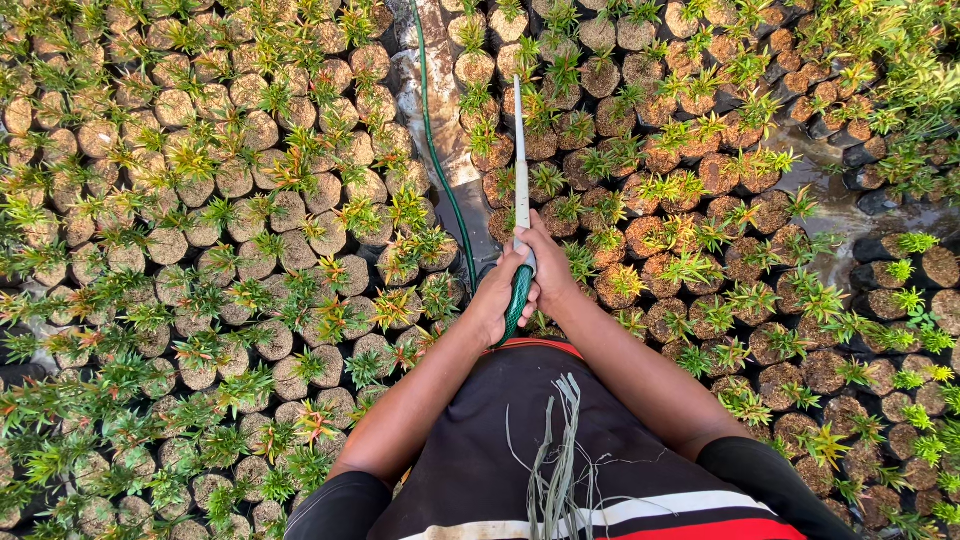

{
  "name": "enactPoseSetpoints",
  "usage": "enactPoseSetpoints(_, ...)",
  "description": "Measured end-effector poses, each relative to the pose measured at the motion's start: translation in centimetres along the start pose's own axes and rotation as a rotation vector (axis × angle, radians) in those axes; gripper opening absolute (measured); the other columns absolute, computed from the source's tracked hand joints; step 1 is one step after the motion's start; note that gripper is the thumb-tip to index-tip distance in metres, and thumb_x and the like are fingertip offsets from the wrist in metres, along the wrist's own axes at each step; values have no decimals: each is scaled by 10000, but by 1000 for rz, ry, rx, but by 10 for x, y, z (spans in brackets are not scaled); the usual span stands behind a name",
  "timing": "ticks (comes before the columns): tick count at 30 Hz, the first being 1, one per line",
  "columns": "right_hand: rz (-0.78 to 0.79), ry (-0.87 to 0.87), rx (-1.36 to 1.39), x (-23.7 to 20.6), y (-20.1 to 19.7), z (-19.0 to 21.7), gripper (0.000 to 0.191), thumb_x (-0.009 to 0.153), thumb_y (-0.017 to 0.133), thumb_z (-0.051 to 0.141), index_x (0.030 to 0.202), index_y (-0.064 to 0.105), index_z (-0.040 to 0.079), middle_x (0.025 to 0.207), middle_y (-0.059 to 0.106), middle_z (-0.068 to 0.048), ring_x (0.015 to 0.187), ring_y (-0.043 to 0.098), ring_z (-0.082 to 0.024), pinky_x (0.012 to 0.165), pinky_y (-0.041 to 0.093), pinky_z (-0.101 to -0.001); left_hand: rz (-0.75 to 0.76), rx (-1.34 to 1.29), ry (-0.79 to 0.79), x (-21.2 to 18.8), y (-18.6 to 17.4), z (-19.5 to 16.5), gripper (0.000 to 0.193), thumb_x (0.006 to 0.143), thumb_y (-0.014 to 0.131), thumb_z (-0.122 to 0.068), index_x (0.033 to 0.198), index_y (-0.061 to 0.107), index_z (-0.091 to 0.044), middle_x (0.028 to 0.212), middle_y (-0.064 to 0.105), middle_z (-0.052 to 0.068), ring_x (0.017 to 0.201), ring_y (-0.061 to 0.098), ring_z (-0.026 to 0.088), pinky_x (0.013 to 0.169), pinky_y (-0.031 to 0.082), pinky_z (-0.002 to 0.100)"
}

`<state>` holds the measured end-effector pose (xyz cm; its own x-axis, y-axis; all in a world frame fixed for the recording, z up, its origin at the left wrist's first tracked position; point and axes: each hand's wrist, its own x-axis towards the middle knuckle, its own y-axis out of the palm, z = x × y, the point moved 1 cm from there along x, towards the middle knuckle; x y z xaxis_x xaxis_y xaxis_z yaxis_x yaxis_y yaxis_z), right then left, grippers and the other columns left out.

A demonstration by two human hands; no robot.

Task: The person holds a hose with a spray nozzle and waters rows of potted seedlings in a nursery, moving the nozzle across the pots to wet the soil and plants.

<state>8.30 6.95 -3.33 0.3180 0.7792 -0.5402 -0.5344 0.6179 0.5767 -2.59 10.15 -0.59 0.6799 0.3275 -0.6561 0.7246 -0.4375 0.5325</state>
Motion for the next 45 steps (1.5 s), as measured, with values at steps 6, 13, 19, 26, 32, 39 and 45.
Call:
enactPoseSetpoints(6,-47,40,5,1,-2,0,823,962,584,219,1667,159,224,826,618,-77,762,637,-201,736,574,-359,9,6,-2,3,0,1,487,1007,527,-569,892,544,-96,656,578,46,443,539,150,340,406,285)
enactPoseSetpoints(13,-48,50,2,-1,0,0,814,954,592,223,1666,197,236,838,624,-72,764,645,-201,732,582,-354,-15,-10,-9,3,-2,3,459,1007,533,-550,895,548,-104,660,582,51,449,538,157,343,399,286)
enactPoseSetpoints(19,-40,41,-3,-1,1,1,821,953,593,224,1667,187,227,822,623,-78,750,649,-206,710,573,-346,-15,-6,-1,3,-2,3,453,1007,530,-548,900,546,-108,662,581,52,454,537,157,348,399,285)
enactPoseSetpoints(26,-37,33,2,-2,3,0,826,954,592,216,1668,176,231,819,625,-84,752,647,-210,714,575,-347,-3,5,9,3,-4,4,459,1008,527,-556,902,537,-109,665,581,52,460,542,158,348,400,284)
enactPoseSetpoints(32,-38,36,-16,-4,4,-1,813,956,583,225,1666,186,234,814,623,-76,749,645,-207,692,570,-337,-1,7,-1,1,-5,4,470,1001,529,-565,907,548,-105,662,577,47,456,537,156,344,396,282)
enactPoseSetpoints(39,-28,33,-23,-4,6,-3,811,959,583,228,1666,185,232,810,621,-78,748,648,-210,689,571,-333,6,12,-3,0,-7,3,485,994,533,-579,909,541,-101,666,577,44,457,540,154,346,398,283)
enactPoseSetpoints(45,-32,38,-16,-5,8,-2,810,957,584,228,1665,190,232,809,623,-80,741,641,-208,689,573,-333,8,-16,4,-1,-8,3,479,995,539,-577,914,542,-105,653,575,50,438,533,150,335,402,284)
